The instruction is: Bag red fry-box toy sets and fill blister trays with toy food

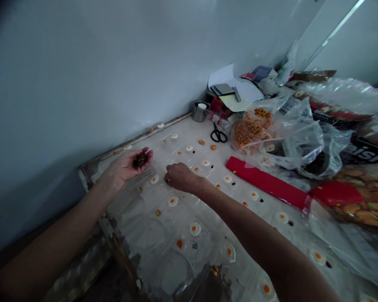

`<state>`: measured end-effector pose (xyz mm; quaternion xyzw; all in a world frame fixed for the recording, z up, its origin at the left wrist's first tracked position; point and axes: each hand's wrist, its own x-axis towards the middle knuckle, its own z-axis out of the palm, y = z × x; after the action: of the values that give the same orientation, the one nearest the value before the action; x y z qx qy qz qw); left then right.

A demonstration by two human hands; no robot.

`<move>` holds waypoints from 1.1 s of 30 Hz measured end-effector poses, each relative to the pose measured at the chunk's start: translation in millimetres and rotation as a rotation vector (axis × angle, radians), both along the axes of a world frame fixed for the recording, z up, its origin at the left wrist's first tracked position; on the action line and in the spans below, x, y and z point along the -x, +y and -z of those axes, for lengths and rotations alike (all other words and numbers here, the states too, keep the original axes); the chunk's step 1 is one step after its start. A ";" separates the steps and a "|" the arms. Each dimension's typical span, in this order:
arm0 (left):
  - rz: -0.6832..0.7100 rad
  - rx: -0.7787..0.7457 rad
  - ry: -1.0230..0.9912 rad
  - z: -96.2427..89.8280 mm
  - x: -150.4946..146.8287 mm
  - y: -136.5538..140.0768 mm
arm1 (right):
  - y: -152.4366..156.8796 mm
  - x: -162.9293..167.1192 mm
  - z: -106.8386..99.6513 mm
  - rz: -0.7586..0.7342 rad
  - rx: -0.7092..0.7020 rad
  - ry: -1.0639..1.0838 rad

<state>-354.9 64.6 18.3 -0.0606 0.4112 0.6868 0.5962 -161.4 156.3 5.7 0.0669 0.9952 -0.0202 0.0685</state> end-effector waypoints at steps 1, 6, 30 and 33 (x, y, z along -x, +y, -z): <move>-0.007 0.000 -0.003 1.9 1.9 -1.0 | 1.1 -1.0 2.8 -0.031 -0.002 0.025; -0.006 -0.029 -0.005 6.6 4.4 1.5 | 2.2 -9.1 14.3 0.056 0.290 0.282; 0.009 -0.011 0.018 17.8 21.0 45.5 | 158.9 69.8 7.4 0.788 0.243 0.418; 0.046 -0.021 -0.004 16.6 19.0 47.9 | 154.5 69.6 5.1 0.835 0.227 0.449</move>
<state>-373.9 112.5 1.7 -0.0463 0.4041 0.6771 0.6132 -231.0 310.8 0.6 0.4466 0.8650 -0.1684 -0.1548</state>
